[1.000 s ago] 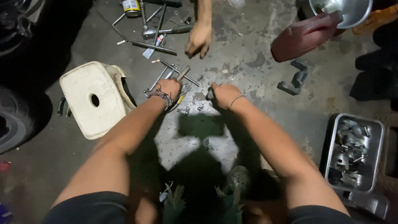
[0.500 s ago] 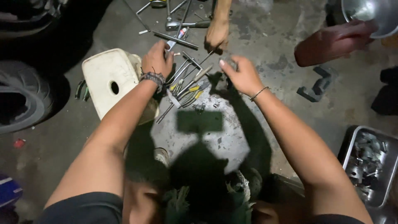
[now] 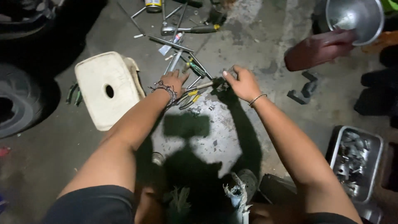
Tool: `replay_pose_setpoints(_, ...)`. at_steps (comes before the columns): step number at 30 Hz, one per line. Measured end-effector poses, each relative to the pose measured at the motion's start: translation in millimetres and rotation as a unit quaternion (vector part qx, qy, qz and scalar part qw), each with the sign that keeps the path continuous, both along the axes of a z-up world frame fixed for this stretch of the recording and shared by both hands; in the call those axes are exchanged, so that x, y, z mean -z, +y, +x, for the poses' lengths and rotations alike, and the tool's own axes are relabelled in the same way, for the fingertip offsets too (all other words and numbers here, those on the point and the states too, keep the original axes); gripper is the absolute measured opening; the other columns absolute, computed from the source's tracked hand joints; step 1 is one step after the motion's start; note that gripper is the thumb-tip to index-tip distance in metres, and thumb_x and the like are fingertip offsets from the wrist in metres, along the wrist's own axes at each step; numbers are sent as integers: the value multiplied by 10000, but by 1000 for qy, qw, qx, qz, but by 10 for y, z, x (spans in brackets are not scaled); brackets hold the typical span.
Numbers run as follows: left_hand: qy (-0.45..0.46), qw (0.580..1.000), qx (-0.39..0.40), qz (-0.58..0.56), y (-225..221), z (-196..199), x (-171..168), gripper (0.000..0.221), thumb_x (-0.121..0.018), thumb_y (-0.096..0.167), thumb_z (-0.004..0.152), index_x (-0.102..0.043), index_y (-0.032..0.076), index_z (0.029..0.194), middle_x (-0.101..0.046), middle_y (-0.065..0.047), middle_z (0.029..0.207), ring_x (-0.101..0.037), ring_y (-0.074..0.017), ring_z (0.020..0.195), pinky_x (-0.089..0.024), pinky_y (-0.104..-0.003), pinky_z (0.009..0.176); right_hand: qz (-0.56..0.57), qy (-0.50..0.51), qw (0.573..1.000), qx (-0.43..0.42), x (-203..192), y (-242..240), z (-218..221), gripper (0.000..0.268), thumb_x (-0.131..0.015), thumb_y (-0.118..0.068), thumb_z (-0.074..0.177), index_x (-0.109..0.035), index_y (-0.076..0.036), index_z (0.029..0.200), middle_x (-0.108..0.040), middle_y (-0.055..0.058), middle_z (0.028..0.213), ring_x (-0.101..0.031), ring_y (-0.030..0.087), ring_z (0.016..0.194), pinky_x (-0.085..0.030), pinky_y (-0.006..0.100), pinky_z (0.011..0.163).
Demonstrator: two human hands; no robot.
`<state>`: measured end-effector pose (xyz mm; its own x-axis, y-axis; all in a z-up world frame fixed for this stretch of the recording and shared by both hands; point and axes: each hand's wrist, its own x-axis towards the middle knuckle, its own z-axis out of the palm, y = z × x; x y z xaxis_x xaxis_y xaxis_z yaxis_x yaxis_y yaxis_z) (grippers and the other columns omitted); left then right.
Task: The person is using various hand tools to repair or disassemble parts of a motorcycle on the floor of a workshop.
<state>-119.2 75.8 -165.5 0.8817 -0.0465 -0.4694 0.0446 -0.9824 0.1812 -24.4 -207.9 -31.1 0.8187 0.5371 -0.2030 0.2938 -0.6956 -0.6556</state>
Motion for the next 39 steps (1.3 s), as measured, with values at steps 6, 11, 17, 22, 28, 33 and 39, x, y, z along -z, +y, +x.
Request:
replay_pose_setpoints(6,13,1000,-15,3,-288,397,64,735,-492,393,1064,-60,341,1657,-516,-219,1431,-526,-412,1355,-450,-558,1076,-66,14,998,18,-80,-190,85,505,-585,-498,1038,-600,5,987,-658,331,939,-649,516,1016,-488,573,817)
replay_pose_setpoints(11,-7,994,-88,-66,-374,682,354,465,-514,348,1025,-366,187,1436,-587,-239,1288,-628,-417,1192,-518,-564,959,-77,62,995,20,-219,-315,95,639,-519,-492,1069,-595,95,1313,-626,350,1280,-564,492,1268,-440,573,1070)
replay_pose_setpoints(17,16,995,-86,-39,-461,743,20,481,-466,269,1039,-293,149,1472,-619,-228,1221,-676,-399,1113,-545,-561,910,-118,60,991,19,61,-500,178,616,-534,-533,1046,-626,61,1176,-668,346,1134,-615,539,1146,-480,627,969)
replay_pose_setpoints(22,-6,997,-73,28,-429,1062,14,469,-505,260,1027,-385,117,1456,-641,-226,1100,-704,-392,1017,-579,-559,855,-115,53,992,28,322,-557,256,524,-531,-507,1064,-642,4,1099,-707,292,975,-685,507,1023,-541,565,860)
replay_pose_setpoints(28,-188,920,-343,11,-649,1205,-181,389,-485,288,1090,-547,90,1419,-638,-173,1245,-643,-221,1120,-526,-300,933,-136,81,987,-10,383,-468,220,569,-529,-526,1025,-631,24,1126,-703,316,966,-659,544,1050,-520,621,888)
replay_pose_setpoints(33,-325,934,-117,92,-287,1303,129,93,-687,139,888,-710,57,925,-537,-151,962,-636,-334,945,-525,-458,744,-140,83,986,-39,500,-393,277,539,-517,-544,1010,-602,-19,1093,-685,336,930,-646,556,1057,-496,636,909)
replay_pose_setpoints(39,-271,940,-192,72,46,1323,371,572,-715,141,772,-549,54,1313,-541,-246,1226,-535,-439,1145,-334,-591,1087,-139,39,989,35,729,-338,320,428,-627,-465,980,-631,-68,1139,-731,187,911,-673,433,834,-524,512,771)
